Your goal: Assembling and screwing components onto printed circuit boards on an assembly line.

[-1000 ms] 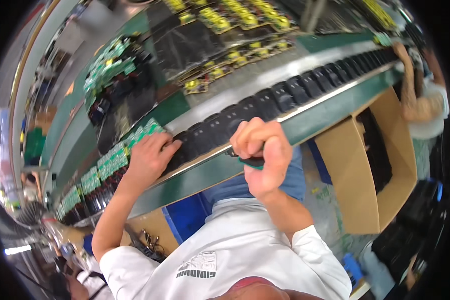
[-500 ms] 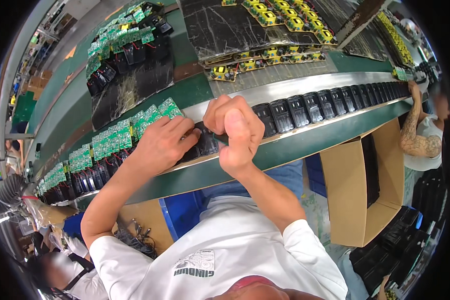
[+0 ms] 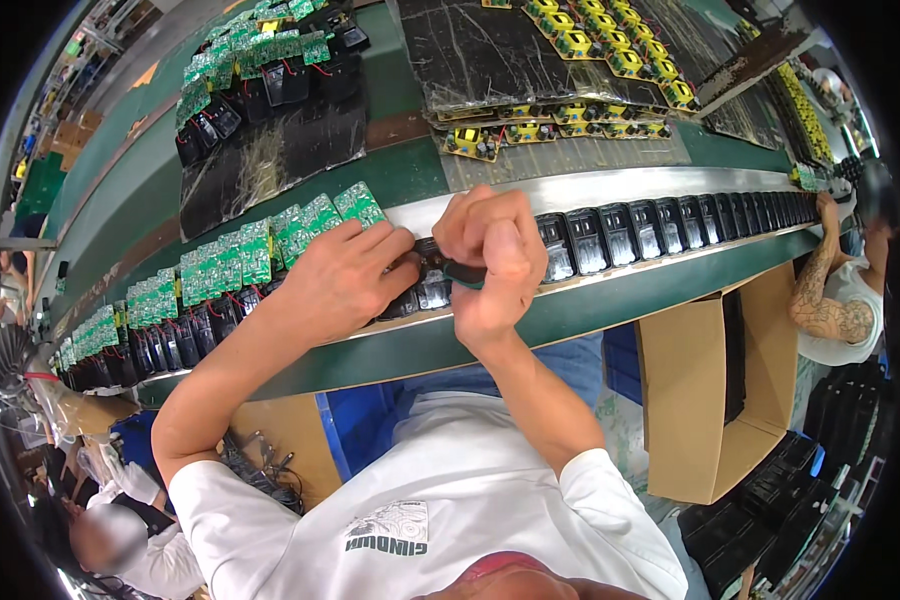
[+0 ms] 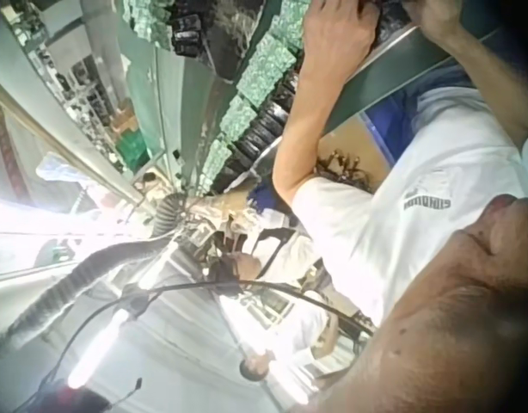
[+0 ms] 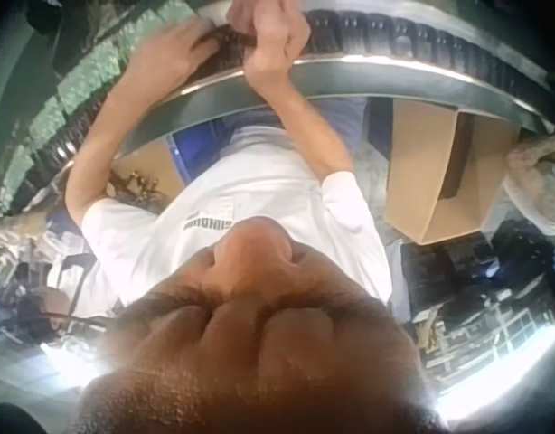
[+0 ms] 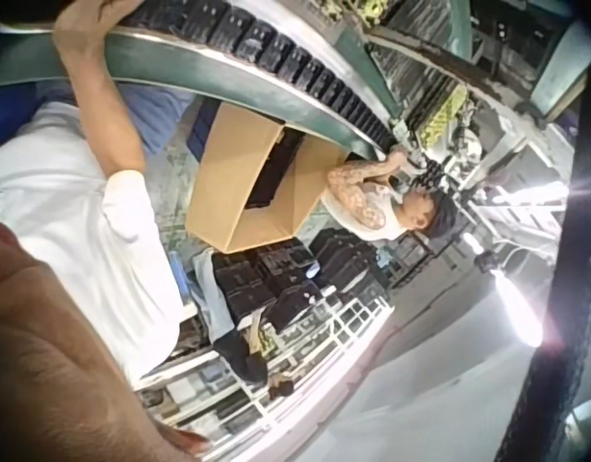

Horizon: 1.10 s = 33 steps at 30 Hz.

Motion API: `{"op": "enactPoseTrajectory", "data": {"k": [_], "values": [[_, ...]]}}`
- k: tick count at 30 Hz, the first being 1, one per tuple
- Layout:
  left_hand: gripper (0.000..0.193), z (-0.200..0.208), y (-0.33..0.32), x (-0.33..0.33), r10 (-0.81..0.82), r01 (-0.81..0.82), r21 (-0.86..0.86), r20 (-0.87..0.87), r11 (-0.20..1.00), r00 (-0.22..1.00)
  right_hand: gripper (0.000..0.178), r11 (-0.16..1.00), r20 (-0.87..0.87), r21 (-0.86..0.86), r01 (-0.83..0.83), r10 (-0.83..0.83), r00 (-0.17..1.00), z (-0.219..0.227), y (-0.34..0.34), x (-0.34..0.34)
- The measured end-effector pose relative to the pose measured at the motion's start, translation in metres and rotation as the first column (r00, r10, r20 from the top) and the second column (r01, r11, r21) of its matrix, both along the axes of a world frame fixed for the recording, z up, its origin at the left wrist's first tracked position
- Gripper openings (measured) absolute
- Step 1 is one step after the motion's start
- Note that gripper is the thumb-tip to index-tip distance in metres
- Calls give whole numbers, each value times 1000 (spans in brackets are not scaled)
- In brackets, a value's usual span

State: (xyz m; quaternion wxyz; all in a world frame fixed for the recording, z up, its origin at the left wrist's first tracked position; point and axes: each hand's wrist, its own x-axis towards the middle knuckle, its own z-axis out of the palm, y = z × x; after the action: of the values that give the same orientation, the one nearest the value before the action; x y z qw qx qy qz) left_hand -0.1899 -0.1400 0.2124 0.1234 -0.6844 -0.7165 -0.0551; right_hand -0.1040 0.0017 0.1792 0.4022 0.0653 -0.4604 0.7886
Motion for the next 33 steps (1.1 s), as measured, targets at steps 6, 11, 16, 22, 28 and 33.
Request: {"op": "enactPoseTrajectory", "data": {"k": [6,11,16,22,28,33], "values": [[11,-1,1,-2,-9,8,14,20,1000,1000,17,992,128,-88,91,-80,989,15,-5,-3],[10,-4,0,-2,-11,8,48,52,999,999,18,987,9,153,40,-42,999,-4,-1,-1],[9,-1,0,1,42,-43,19,82,999,996,25,986,-6,151,74,-74,997,-7,-6,9],[8,11,3,17,169,-173,8,193,985,967,34,987,-57,121,107,-101,993,-10,-10,36],[9,4,1,26,245,-276,87,268,957,932,38,986,-87,115,124,-114,990,-18,-11,44],[9,-2,7,28,264,-322,164,299,932,917,39,982,-93,132,132,-120,988,-16,-13,45]]}}
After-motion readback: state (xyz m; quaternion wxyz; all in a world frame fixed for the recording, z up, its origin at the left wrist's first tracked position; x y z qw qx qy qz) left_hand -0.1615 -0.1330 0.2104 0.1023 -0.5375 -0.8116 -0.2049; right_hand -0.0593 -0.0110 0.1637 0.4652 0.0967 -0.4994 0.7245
